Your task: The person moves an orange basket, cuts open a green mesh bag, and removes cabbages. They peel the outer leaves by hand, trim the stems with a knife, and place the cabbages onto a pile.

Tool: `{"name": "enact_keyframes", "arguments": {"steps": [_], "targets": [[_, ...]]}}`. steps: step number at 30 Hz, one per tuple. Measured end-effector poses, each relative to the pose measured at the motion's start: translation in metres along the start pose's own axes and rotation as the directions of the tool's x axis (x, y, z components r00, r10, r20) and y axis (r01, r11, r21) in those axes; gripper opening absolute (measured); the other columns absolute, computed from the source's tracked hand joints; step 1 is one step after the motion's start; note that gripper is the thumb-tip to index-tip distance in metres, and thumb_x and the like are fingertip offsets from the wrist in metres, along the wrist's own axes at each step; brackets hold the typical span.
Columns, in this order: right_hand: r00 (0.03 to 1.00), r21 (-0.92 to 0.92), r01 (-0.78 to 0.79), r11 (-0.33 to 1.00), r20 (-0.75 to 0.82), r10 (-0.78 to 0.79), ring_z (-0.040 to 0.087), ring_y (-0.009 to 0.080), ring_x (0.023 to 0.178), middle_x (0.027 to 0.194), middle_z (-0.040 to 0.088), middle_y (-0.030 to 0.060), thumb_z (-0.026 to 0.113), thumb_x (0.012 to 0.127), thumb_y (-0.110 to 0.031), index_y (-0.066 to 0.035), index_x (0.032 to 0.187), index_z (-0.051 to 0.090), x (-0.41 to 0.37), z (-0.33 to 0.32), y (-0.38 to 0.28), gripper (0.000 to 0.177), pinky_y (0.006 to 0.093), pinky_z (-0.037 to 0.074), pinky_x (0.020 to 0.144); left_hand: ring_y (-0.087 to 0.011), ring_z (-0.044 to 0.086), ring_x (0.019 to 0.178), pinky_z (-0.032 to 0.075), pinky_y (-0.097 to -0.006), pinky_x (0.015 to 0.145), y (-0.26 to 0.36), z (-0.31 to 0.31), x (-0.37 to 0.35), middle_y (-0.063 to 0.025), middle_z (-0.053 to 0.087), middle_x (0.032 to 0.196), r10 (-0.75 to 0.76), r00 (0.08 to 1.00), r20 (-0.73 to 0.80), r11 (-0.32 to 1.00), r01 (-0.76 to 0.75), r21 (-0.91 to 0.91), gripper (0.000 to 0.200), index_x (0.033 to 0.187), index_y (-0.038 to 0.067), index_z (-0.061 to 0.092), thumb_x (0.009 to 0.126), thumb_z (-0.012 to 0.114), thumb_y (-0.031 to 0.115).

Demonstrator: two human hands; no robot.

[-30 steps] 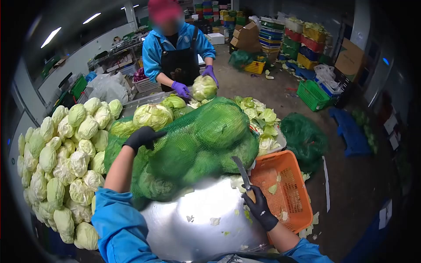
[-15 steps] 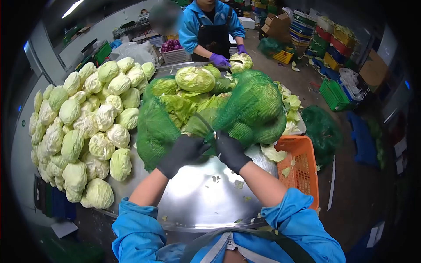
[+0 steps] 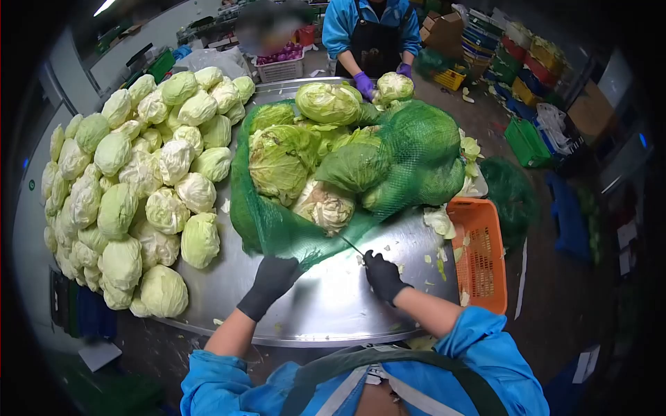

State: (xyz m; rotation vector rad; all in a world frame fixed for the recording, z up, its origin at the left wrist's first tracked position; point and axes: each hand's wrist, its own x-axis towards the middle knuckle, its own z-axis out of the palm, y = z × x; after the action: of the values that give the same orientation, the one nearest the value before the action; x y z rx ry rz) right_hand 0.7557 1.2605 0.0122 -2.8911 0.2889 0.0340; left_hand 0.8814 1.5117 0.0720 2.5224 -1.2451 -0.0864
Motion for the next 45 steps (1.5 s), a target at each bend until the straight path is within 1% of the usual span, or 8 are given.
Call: {"name": "enact_keyframes", "arguments": {"steps": [11,13,17,29,35,37,39,45], "targets": [[0.938,0.458,-0.34,0.821,0.106,0.329,0.058,0.0394,0.079,0.09,0.057,0.0193,0.06,0.077,-0.019,-0.005,0.097,0.051,-0.139,0.009,0.048,0.026,0.0462,0.047,0.071,-0.0327,0.057,0.099,0.045,-0.0393,0.084,-0.152,0.066,0.002,-0.0187,0.059,0.109,0.261,0.96,0.105,0.962,-0.25,-0.107,0.044,0.114,0.008,0.058,0.079,0.06,0.035],[0.892,0.343,-0.42,0.84,-0.012,0.451,0.06,0.0319,0.077,0.084,0.059,0.0147,0.068,0.072,-0.018,-0.006,0.089,0.054,-0.162,0.017,0.065,0.025,0.0405,0.048,0.07,-0.0231,0.056,0.107,0.043,-0.0345,0.091,-0.124,-0.016,0.011,-0.015,0.055,0.12,0.041,0.8,0.599,0.792,0.339,-0.507,0.056,0.127,0.007,0.049,0.079,0.065,0.032],[0.652,0.653,-0.644,0.398,0.196,0.733,0.061,0.0268,0.08,0.083,0.061,0.0125,0.067,0.074,-0.02,-0.005,0.088,0.058,-0.166,0.057,0.095,0.022,0.0352,0.048,0.071,-0.0238,0.063,0.089,0.046,-0.0321,0.08,-0.015,-0.093,0.129,-0.0154,0.065,0.1,-0.104,0.97,-0.219,0.878,-0.014,-0.479,0.027,0.105,0.003,0.063,0.086,0.059,0.02],[0.899,0.95,-0.281,-0.134,0.309,0.309,0.058,0.0127,0.096,0.114,0.059,0.0091,0.058,0.086,-0.011,-0.007,0.13,0.042,-0.007,-0.041,0.041,0.047,0.027,0.047,0.083,-0.037,0.053,0.106,0.038,-0.0376,0.093,-0.02,0.032,0.408,-0.0282,0.055,0.112,-0.014,0.943,0.333,0.896,0.16,-0.414,0.065,0.116,0.0,0.055,0.081,0.053,0.055],[0.87,0.418,-0.003,-0.908,0.449,0.204,0.051,0.0124,0.057,0.067,0.051,0.0002,0.043,0.092,-0.045,-0.014,0.126,0.046,0.026,-0.044,0.02,0.046,0.0291,0.043,0.051,-0.0338,0.039,0.117,0.028,-0.0464,0.101,0.054,-0.016,0.225,-0.0147,0.043,0.127,0.343,0.845,-0.41,0.783,-0.498,-0.372,0.075,0.119,0.009,0.052,0.056,0.081,0.039],[0.623,0.322,-0.065,-0.945,0.753,0.214,0.049,0.0131,0.051,0.074,0.058,-0.0001,0.04,0.092,-0.046,-0.014,0.108,0.056,0.025,-0.031,0.012,0.04,0.027,0.04,0.047,-0.0353,0.03,0.125,0.026,-0.0455,0.104,0.048,0.044,0.17,-0.0195,0.031,0.135,0.111,0.941,-0.321,0.671,-0.309,-0.674,0.096,0.131,0.007,0.039,0.052,0.083,0.039],[0.96,0.125,-0.28,-0.952,0.057,-0.275,0.054,0.0204,0.106,0.122,0.053,0.0044,0.051,0.09,-0.036,-0.015,0.135,0.036,-0.036,0.052,0.049,0.051,0.0387,0.046,0.084,-0.0329,0.029,0.127,0.027,-0.0448,0.105,0.055,0.058,0.125,-0.0216,0.027,0.137,0.125,0.956,-0.265,0.635,-0.283,-0.719,0.112,0.139,0.005,0.021,0.051,0.084,0.034],[0.884,0.998,-0.056,0.006,0.047,0.466,0.056,0.0156,0.092,0.112,0.058,0.0059,0.055,0.089,-0.023,-0.011,0.135,0.038,-0.122,0.023,0.041,0.05,0.0289,0.045,0.084,-0.0276,0.034,0.124,0.031,-0.0404,0.105,0.129,0.09,0.055,-0.0135,0.031,0.135,-0.155,0.978,0.139,0.118,0.158,-0.98,0.101,0.138,0.005,0.016,0.061,0.08,0.012]]}}
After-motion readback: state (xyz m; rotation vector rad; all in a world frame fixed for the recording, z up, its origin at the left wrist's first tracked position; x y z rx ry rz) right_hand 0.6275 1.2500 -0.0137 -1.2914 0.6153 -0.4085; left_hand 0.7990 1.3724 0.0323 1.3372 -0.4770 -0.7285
